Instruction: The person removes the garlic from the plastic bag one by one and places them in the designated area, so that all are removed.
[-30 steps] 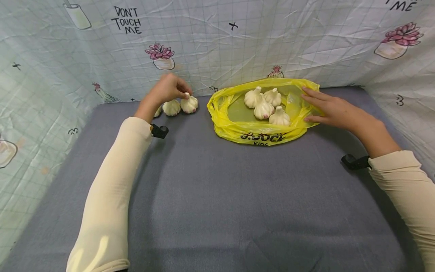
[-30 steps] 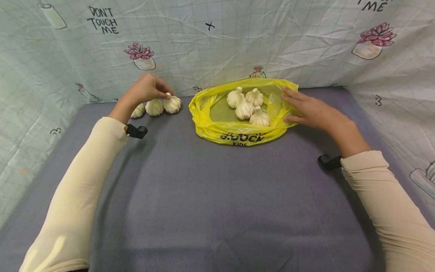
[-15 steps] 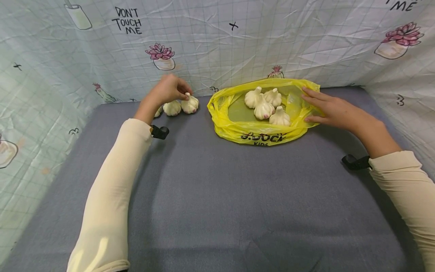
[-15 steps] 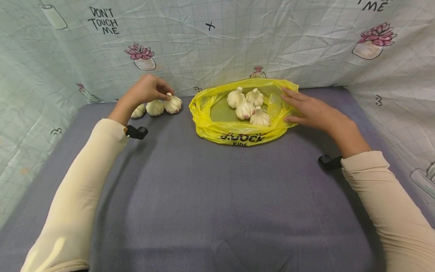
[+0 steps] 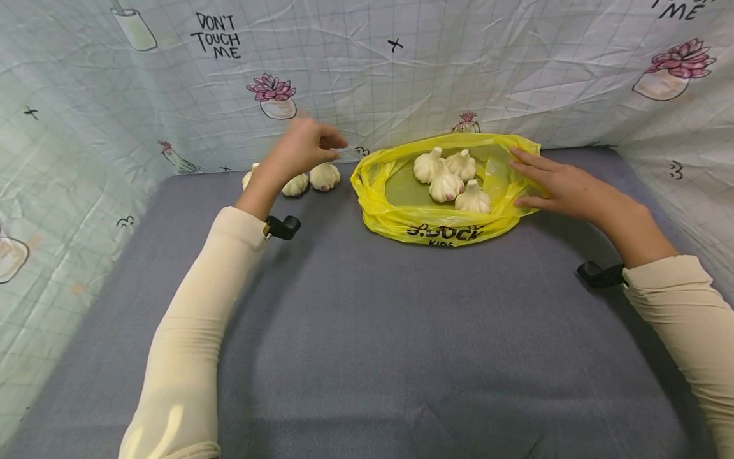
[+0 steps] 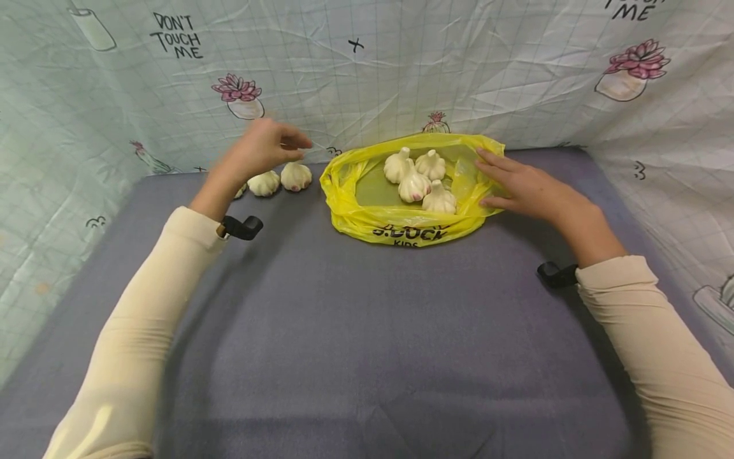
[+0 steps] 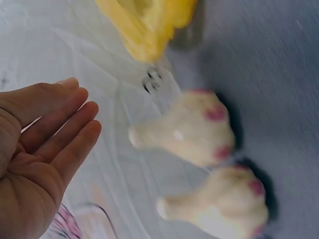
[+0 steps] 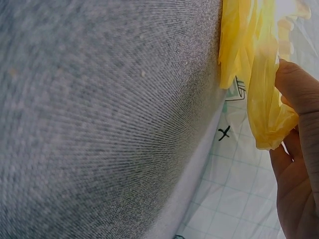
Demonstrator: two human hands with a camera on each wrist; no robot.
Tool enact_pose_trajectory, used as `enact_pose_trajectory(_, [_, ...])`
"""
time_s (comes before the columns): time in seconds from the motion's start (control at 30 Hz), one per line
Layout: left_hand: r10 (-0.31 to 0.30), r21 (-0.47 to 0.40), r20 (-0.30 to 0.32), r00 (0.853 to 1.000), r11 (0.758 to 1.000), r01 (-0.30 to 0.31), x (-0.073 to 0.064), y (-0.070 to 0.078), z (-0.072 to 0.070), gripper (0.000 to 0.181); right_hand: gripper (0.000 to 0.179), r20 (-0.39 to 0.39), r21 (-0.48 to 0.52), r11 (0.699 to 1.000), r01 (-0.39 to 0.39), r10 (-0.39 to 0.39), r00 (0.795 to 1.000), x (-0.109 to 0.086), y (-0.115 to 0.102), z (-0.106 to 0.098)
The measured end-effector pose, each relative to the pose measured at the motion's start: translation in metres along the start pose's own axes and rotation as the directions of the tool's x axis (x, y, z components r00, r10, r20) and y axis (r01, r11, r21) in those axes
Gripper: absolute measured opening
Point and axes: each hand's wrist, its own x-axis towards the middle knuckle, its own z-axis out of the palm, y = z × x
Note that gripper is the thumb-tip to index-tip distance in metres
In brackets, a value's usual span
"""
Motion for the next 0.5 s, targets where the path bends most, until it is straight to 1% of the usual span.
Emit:
enact_pose_trajectory(0.2, [0.056,-0.027,0.02,0.998,0.998,-0.056,0.0,0.028,0.007,0.025,0.08,-0.013,-0.005,1.0,0.019,-0.019,1.0,0.0,0.001,0.001])
enact_pose_trajectory(0.37, [0.127,-0.069,0.012,0.992,0.99,-0.126,0.001,0.049,0.015,0.023,0.08,-0.022,-0.007,1.0,0.025,-0.025,0.999,-0.001,0.001,0.001])
enact_pose_trajectory(0.5, [0.176,-0.094,-0.001,0.984,0.98,-0.175,0.003,0.06,0.024,0.023,0.08,-0.024,-0.007,1.0,0.027,-0.027,0.999,-0.001,0.001,0.002])
